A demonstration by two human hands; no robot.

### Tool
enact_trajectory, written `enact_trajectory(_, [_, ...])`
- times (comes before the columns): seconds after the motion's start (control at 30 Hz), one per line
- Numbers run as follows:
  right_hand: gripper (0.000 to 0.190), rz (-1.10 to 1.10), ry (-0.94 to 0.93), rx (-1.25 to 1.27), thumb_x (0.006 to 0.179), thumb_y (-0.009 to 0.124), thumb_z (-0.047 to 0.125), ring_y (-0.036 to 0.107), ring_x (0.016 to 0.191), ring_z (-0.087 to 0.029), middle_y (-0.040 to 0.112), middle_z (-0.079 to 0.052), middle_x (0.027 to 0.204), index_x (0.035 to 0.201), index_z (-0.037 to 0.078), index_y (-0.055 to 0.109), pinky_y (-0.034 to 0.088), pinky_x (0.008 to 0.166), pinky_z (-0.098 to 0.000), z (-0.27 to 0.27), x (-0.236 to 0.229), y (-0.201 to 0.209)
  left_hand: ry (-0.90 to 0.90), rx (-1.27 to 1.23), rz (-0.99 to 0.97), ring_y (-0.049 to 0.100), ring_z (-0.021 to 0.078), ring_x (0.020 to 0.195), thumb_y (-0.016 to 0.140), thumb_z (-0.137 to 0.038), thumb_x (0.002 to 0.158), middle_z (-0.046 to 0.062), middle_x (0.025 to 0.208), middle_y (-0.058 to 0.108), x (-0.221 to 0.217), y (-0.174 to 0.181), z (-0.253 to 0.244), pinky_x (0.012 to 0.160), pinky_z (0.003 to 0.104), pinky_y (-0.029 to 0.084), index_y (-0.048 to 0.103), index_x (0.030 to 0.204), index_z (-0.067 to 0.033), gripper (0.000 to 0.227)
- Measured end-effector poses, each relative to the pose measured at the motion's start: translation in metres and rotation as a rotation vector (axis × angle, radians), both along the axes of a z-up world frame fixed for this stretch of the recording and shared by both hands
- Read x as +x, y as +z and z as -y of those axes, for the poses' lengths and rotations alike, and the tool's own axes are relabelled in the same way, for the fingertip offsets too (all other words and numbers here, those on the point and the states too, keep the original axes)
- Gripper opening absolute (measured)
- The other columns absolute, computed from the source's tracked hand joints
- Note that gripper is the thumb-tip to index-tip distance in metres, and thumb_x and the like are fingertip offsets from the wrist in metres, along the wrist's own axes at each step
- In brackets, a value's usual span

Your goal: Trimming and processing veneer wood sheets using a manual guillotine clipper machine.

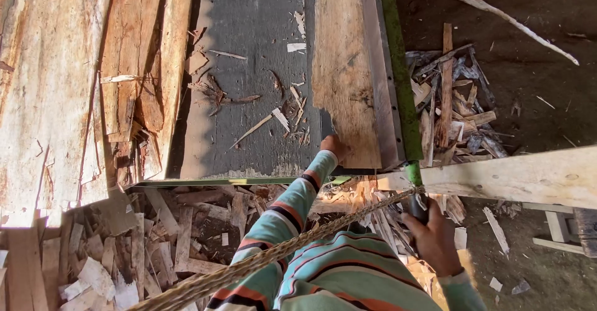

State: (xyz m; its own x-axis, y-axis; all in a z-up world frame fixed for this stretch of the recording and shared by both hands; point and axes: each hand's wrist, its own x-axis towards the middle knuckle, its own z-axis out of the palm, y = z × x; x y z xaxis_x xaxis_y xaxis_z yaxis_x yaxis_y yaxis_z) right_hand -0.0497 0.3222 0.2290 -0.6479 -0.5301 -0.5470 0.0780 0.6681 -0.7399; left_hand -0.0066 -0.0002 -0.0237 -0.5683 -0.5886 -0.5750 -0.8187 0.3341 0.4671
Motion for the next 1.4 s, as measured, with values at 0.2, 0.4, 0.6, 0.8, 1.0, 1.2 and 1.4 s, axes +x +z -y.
enact_trajectory(0.2, [0.06,-0.252,0.087,-0.018,0.078,0.073,0.03,0.071,0.084,-0.041,0.071,-0.023,0.096,0.127,-0.001,0.056,0.056,0.075,-0.0515,-0.035,0.016,-0.223,0.071,-0.099,-0.063,0.075,0.034,0.098,0.083,-0.056,0.073,0.02,0.106,0.077,0.007,0.03,-0.002,0.087,0.042,0.062,0.074,0.109,-0.0026,0.064])
enact_trajectory(0.4, [0.066,-0.23,0.1,0.014,0.078,0.074,0.034,0.071,0.09,-0.041,0.073,-0.022,0.101,0.13,0.0,0.054,0.056,0.077,-0.0509,-0.022,0.005,-0.13,0.082,-0.049,-0.039,0.074,0.0362,0.098,0.085,-0.049,0.079,0.021,0.106,0.075,0.068,0.052,0.008,0.086,0.042,0.06,0.073,0.112,-0.0003,0.06])
enact_trajectory(0.6, [0.058,-0.18,0.156,0.168,0.081,0.074,0.037,0.07,0.079,-0.039,0.073,-0.022,0.091,0.123,0.0,0.057,0.057,0.072,-0.0513,-0.025,0.004,-0.112,0.328,-0.045,-0.125,0.072,0.0304,0.111,0.084,-0.038,0.084,0.017,0.127,0.071,0.171,0.111,-0.015,0.097,0.039,0.061,0.052,0.143,-0.0043,0.075])
enact_trajectory(0.8, [0.049,-0.265,0.175,0.138,0.082,0.076,0.035,0.066,0.065,-0.035,0.066,-0.018,0.078,0.11,-0.001,0.059,0.053,0.062,-0.049,-0.027,0.0,-0.094,0.142,-0.351,0.056,0.011,0.0453,0.152,0.075,-0.062,0.091,0.022,0.165,0.012,0.144,0.221,-0.078,0.122,0.062,0.017,0.013,0.161,-0.0116,0.107])
enact_trajectory(1.0, [0.049,-0.33,0.206,0.07,0.08,0.076,0.042,0.06,0.05,-0.029,0.061,-0.012,0.065,0.103,0.0,0.061,0.05,0.049,-0.0449,-0.023,-0.007,-0.046,-0.078,-0.423,0.182,0.014,0.0469,0.152,0.077,-0.056,0.085,0.019,0.168,0.014,0.11,0.172,-0.077,0.115,0.067,0.026,0.01,0.162,-0.0095,0.112])
enact_trajectory(1.2, [0.051,-0.251,0.276,0.073,0.082,0.076,0.042,0.062,0.051,-0.029,0.057,-0.012,0.062,0.098,-0.004,0.061,0.052,0.048,-0.0449,-0.021,-0.011,-0.01,0.017,-0.334,0.119,0.035,0.0502,0.141,0.075,-0.034,0.09,0.024,0.148,0.038,0.111,0.167,-0.073,0.113,0.057,0.041,0.022,0.157,0.0007,0.093])
enact_trajectory(1.4, [0.043,-0.433,0.466,0.039,0.085,0.072,0.04,0.063,0.054,-0.026,0.059,-0.009,0.065,0.106,0.003,0.068,0.05,0.051,-0.0433,-0.042,-0.027,-0.07,0.149,-0.58,-0.352,0.06,0.0477,0.116,0.059,-0.012,0.093,0.03,0.138,0.056,0.133,0.187,-0.049,0.093,0.053,0.055,0.041,0.145,0.0052,0.058])
